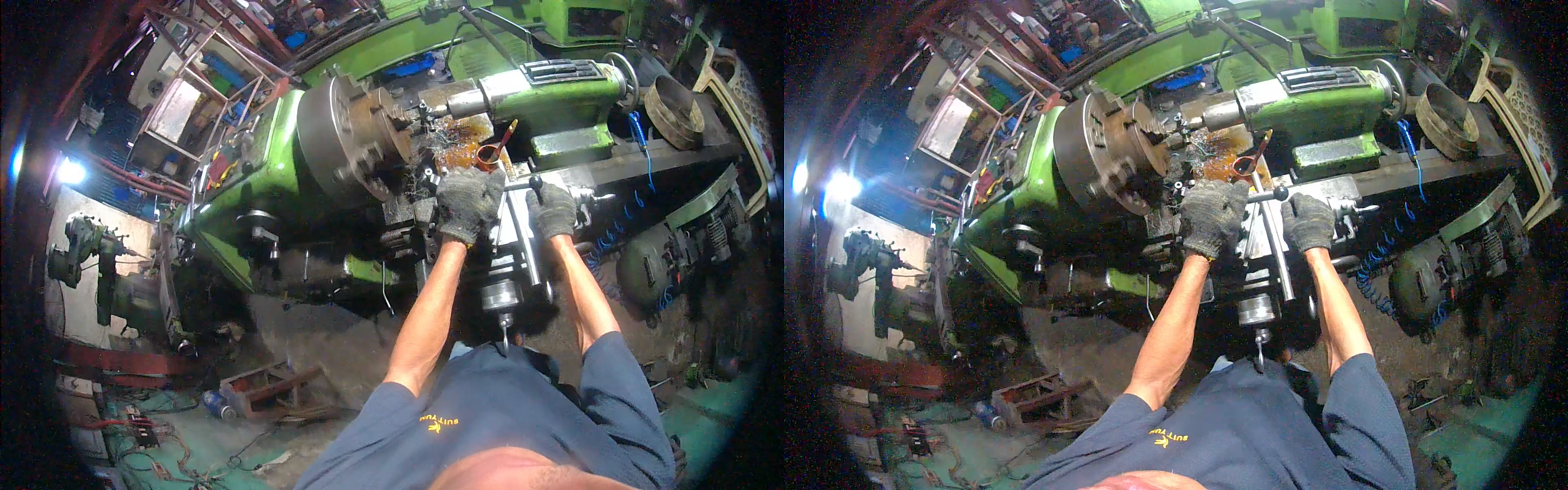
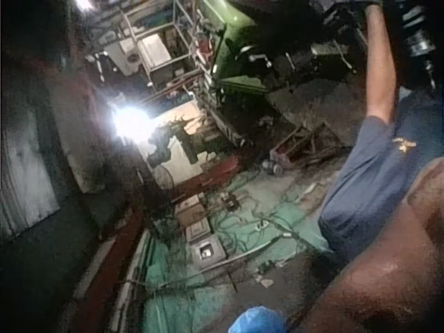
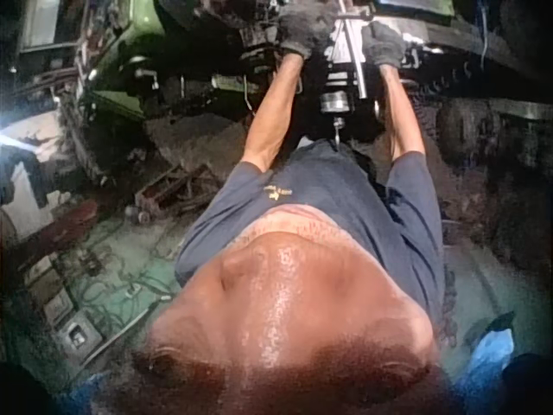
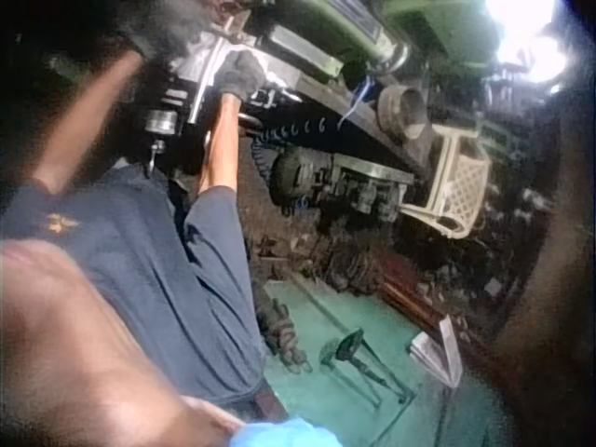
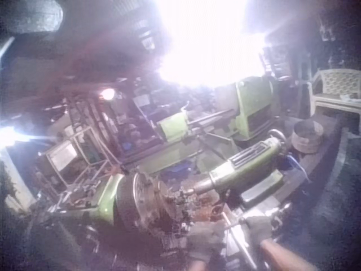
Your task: The person operates a green metal lathe in a workshop, using gloved hands to manipulate the tool post and control levers. They adjust the cutting tool against a rotating metal workpiece, generating metal shavings, and periodically clear debris from the machine bed.
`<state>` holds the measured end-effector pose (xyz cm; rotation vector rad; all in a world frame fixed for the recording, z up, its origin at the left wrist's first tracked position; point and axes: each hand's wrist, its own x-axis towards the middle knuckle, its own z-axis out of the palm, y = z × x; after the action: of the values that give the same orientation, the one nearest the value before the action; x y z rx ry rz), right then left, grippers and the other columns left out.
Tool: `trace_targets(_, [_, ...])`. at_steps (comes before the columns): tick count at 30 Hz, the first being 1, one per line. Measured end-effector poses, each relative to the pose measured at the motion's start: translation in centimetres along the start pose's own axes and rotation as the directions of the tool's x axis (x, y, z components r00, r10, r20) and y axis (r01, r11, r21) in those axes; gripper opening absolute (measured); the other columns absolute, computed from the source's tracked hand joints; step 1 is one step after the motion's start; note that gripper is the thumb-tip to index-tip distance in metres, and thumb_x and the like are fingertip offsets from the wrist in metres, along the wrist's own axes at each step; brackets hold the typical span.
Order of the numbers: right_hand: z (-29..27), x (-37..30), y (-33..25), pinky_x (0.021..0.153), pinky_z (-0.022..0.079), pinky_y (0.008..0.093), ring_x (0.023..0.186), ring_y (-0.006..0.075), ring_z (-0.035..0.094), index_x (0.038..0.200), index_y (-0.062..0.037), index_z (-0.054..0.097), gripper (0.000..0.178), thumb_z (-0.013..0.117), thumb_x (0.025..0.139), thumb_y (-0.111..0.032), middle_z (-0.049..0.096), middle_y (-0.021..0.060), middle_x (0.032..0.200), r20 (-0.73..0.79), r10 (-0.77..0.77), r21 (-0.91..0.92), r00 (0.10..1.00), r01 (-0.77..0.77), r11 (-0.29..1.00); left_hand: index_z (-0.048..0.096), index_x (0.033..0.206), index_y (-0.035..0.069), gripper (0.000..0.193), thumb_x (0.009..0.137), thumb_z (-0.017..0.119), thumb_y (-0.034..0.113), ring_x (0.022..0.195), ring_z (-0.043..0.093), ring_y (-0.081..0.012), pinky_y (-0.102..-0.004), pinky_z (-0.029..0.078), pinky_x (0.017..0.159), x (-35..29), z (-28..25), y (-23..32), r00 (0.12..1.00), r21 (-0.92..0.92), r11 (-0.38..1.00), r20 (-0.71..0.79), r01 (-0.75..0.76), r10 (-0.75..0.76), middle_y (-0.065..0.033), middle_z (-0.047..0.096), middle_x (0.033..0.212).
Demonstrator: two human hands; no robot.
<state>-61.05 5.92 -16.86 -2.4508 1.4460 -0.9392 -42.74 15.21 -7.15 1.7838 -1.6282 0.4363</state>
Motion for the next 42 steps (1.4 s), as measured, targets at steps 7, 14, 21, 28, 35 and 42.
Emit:
trace_targets(7, [-0.1, 0.5, -0.4, 0.073, 0.050, 0.0526, 0.079, 0.0396, 0.066, 0.085, -0.0083, 0.068, 0.025, 0.066, 0.086, -0.033, 0.068, 0.0180, 0.079, 0.044, 0.052, -0.044, 0.998, -0.050, 0.998, 0.066, 0.064, 0.007, 0.047, 0.094, 0.059, 0.043, 0.065, 0.061, -0.0366, -0.0511, 0.047, 0.063, 0.0, -0.2, -0.5, 0.999, -0.048, 0.998, -0.014, -0.040, 0.040, -0.0167, 0.062, 0.064])
trace_targets(14, [-0.6, 0.4, -1.0, 0.074, 0.051, 0.0518, 0.080, 0.0386, 0.067, 0.092, -0.0102, 0.070, 0.024, 0.067, 0.085, -0.032, 0.069, 0.0168, 0.081, 0.091, 0.089, -0.086, 0.992, -0.081, 0.993, 0.066, 0.066, 0.005, 0.047, 0.094, 0.059, 0.041, 0.064, 0.061, -0.0371, -0.0509, 0.047, 0.063, -0.2, 0.0, -0.7, 0.997, -0.099, 0.993, -0.049, -0.071, 0.066, -0.0182, 0.062, 0.064])
trace_targets(21, [-0.9, 0.7, -1.8, 0.076, 0.053, 0.0492, 0.084, 0.0364, 0.069, 0.106, -0.0153, 0.076, 0.028, 0.066, 0.086, -0.034, 0.072, 0.0166, 0.086, 0.114, 0.138, -0.104, 0.984, -0.127, 0.986, 0.064, 0.064, 0.006, 0.043, 0.091, 0.064, 0.040, 0.063, 0.060, -0.0369, -0.0505, 0.046, 0.060, -0.5, 1.0, -1.3, 0.998, -0.070, 0.997, -0.039, -0.044, 0.041, -0.0176, 0.060, 0.063])
trace_targets(28, [-0.5, 0.9, -1.3, 0.077, 0.052, 0.0522, 0.085, 0.0405, 0.067, 0.095, -0.0077, 0.071, 0.030, 0.065, 0.088, -0.037, 0.070, 0.0204, 0.085, 0.149, 0.152, -0.136, 0.977, -0.132, 0.982, 0.065, 0.065, 0.009, 0.040, 0.091, 0.065, 0.039, 0.065, 0.061, -0.0356, -0.0495, 0.046, 0.061, -0.2, 0.7, -1.0, 0.994, -0.089, 0.993, -0.080, -0.075, 0.068, -0.0146, 0.061, 0.065])
trace_targets(35, [-0.1, 0.6, -1.3, 0.077, 0.051, 0.0520, 0.085, 0.0399, 0.067, 0.092, -0.0066, 0.071, 0.035, 0.065, 0.088, -0.040, 0.070, 0.0199, 0.086, 0.145, 0.157, -0.147, 0.977, -0.135, 0.980, 0.064, 0.063, 0.009, 0.042, 0.092, 0.064, 0.041, 0.064, 0.061, -0.0353, -0.0500, 0.046, 0.061, -0.7, 0.9, -1.3, 0.996, -0.064, 0.996, -0.080, -0.055, 0.049, -0.0150, 0.061, 0.064])
trace_targets(42, [-0.1, -0.5, -0.2, 0.077, 0.051, 0.0495, 0.085, 0.0382, 0.067, 0.093, -0.0083, 0.072, 0.032, 0.066, 0.090, -0.039, 0.071, 0.0179, 0.089, 0.016, 0.103, -0.016, 0.995, -0.103, 0.995, 0.069, 0.067, 0.007, 0.044, 0.092, 0.063, 0.042, 0.063, 0.062, -0.0364, -0.0504, 0.047, 0.058, -0.4, 1.1, -0.9, 0.999, -0.092, 0.995, -0.046, -0.024, 0.020, -0.0166, 0.064, 0.065])
